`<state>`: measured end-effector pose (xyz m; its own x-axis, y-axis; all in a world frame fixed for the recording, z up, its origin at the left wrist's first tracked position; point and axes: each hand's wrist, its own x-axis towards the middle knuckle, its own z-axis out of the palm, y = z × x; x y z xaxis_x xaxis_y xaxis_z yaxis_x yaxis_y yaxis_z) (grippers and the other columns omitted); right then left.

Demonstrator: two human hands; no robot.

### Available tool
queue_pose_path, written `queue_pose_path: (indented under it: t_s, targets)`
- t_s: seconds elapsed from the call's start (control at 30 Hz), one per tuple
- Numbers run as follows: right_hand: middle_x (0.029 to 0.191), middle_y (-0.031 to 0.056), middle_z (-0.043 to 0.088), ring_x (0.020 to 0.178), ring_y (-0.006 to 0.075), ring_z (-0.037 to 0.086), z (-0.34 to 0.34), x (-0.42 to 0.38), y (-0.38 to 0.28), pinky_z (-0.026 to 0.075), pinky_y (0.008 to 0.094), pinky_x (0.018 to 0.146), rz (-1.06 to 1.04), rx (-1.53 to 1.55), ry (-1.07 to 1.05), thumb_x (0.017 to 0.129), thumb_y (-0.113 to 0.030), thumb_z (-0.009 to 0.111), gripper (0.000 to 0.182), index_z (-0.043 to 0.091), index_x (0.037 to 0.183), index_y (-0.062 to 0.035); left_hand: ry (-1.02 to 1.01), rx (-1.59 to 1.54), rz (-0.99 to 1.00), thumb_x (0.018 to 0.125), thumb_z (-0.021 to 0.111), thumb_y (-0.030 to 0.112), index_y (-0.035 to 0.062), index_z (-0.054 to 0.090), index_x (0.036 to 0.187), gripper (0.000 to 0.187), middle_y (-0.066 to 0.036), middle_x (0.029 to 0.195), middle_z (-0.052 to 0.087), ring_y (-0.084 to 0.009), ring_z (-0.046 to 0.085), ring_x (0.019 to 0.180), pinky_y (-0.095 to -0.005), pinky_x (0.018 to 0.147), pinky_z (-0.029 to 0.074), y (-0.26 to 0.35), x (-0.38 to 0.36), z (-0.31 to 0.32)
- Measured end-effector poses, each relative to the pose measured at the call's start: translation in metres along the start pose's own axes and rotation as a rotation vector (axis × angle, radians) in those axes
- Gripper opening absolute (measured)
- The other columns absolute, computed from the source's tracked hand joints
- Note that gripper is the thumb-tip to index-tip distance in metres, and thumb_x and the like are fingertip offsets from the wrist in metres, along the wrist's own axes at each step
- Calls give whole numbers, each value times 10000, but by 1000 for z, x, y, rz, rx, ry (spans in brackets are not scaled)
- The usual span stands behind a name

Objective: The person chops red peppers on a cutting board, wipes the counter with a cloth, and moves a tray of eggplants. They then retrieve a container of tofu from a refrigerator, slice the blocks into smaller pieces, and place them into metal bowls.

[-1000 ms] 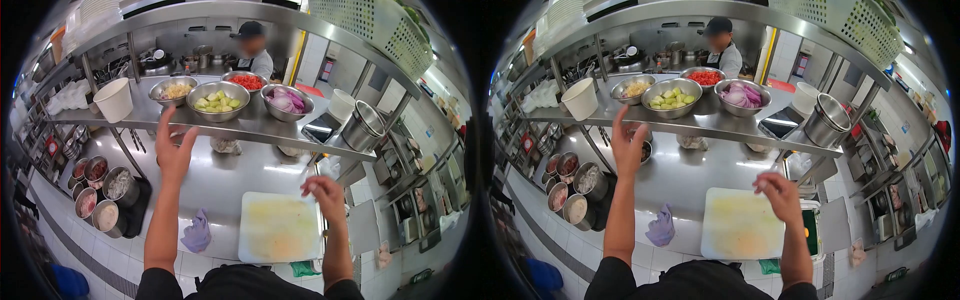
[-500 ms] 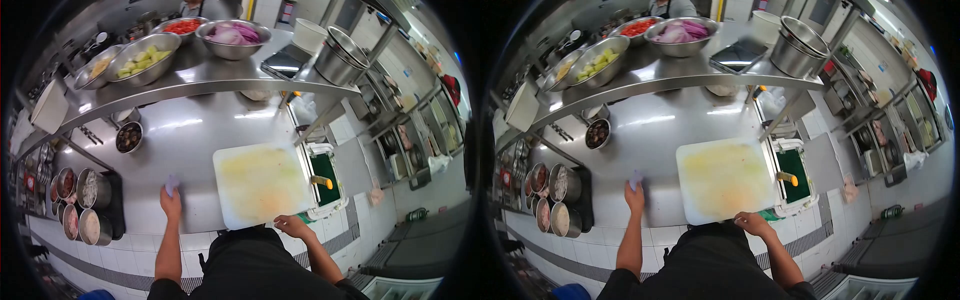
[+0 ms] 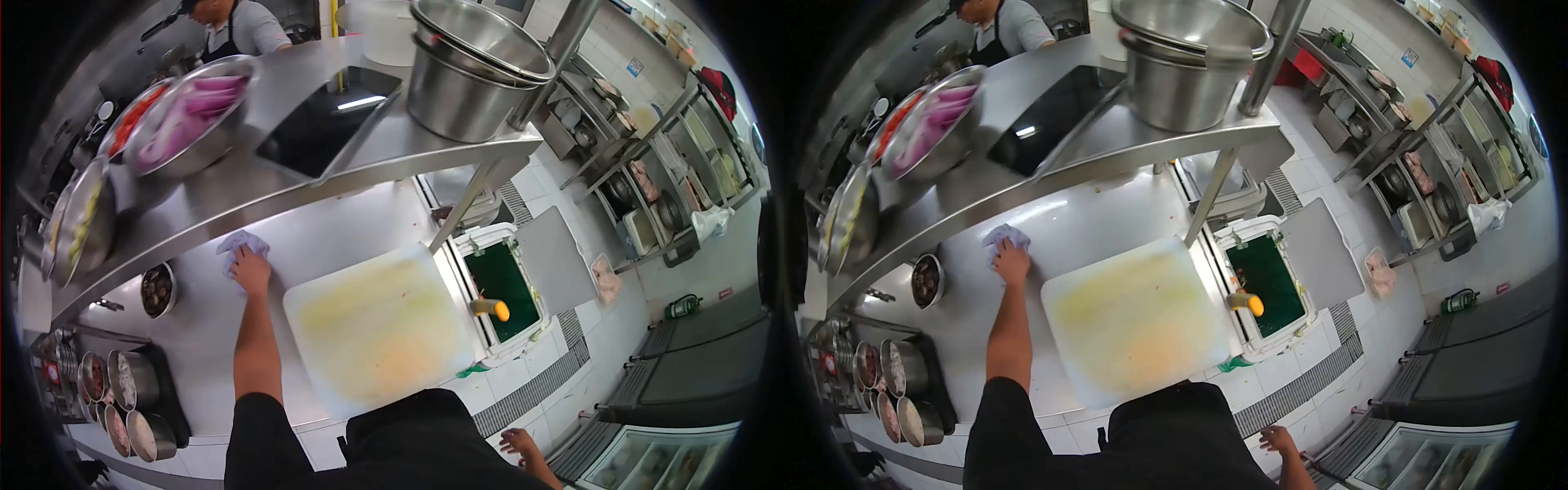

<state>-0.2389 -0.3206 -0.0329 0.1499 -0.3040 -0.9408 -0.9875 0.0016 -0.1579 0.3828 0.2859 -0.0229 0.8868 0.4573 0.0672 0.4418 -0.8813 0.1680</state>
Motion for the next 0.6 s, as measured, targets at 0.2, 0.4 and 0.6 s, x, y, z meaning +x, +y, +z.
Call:
queue_pose_path:
  t_s: [0.2, 0.4, 0.6]
  targets:
    - [877, 105, 744, 687, 220, 738, -64, -2, -24, 527, 330, 568, -52, 124, 145, 972, -250, 613, 283, 640, 1153, -34, 8, -279, 320, 925, 619, 314, 81, 739, 1108, 320, -199, 1191, 696, -419, 643, 1096, -532, 912, 493, 207, 3, 50]
    - [900, 103, 734, 699, 216, 724, -101, 36, -108, 541, 319, 574, -193, 43, 39, 997, -252, 602, 266, 626, 1154, -39, -970, -907, 246, 794, 715, 232, 51, 759, 1013, 288, -209, 1126, 719, -349, 676, 1049, -452, 925, 514, 386, -116, 30]
    - [896, 101, 720, 668, 203, 716, -113, 51, -175, 538, 308, 544, -347, 96, 42, 995, -236, 597, 249, 623, 1158, -50, -353, -387, 674, 878, 652, 349, 119, 676, 1271, 456, -174, 1238, 681, -365, 653, 1094, -443, 970, 503, 338, -115, -47]
